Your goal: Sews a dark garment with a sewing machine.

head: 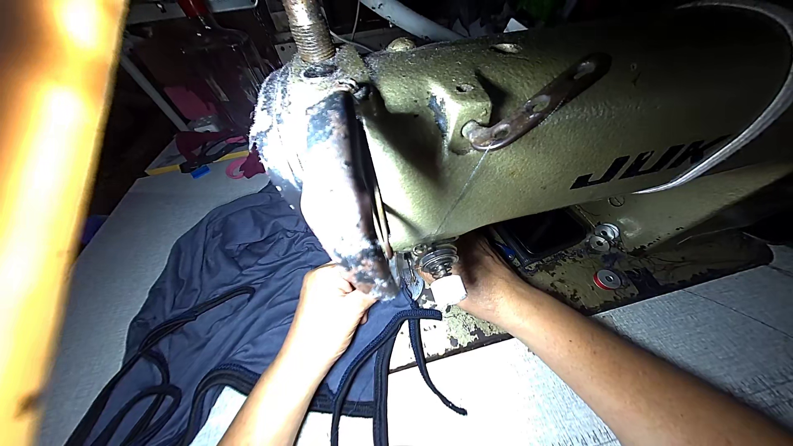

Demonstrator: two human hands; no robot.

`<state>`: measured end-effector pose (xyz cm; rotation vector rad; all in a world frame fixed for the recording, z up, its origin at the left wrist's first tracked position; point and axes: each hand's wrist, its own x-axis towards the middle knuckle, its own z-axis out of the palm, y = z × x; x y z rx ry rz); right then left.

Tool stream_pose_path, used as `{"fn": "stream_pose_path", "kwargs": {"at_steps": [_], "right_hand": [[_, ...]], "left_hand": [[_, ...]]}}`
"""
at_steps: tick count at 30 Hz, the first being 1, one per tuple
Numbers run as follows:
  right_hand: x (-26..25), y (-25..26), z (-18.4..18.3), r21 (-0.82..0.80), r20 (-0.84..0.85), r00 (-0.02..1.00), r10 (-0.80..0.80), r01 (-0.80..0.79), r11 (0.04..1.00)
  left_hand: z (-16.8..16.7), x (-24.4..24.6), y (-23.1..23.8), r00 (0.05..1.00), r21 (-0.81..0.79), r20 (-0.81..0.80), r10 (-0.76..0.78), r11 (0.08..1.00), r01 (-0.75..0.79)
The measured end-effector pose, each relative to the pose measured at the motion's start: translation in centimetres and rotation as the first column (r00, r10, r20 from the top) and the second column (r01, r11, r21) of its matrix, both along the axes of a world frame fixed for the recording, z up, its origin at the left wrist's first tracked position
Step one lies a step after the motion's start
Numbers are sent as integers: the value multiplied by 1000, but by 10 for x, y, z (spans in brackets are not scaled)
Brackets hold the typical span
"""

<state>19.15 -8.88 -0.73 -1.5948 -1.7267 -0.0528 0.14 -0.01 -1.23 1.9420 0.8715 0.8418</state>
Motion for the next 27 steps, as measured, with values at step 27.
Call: {"fn": "stream_pose_path", "kwargs": {"at_steps": [27], "right_hand": [[-25, 0, 2, -133, -263, 964, -42, 7, 991]], "left_hand": [[4, 3, -3, 999, -101, 35, 40, 994, -37]]}}
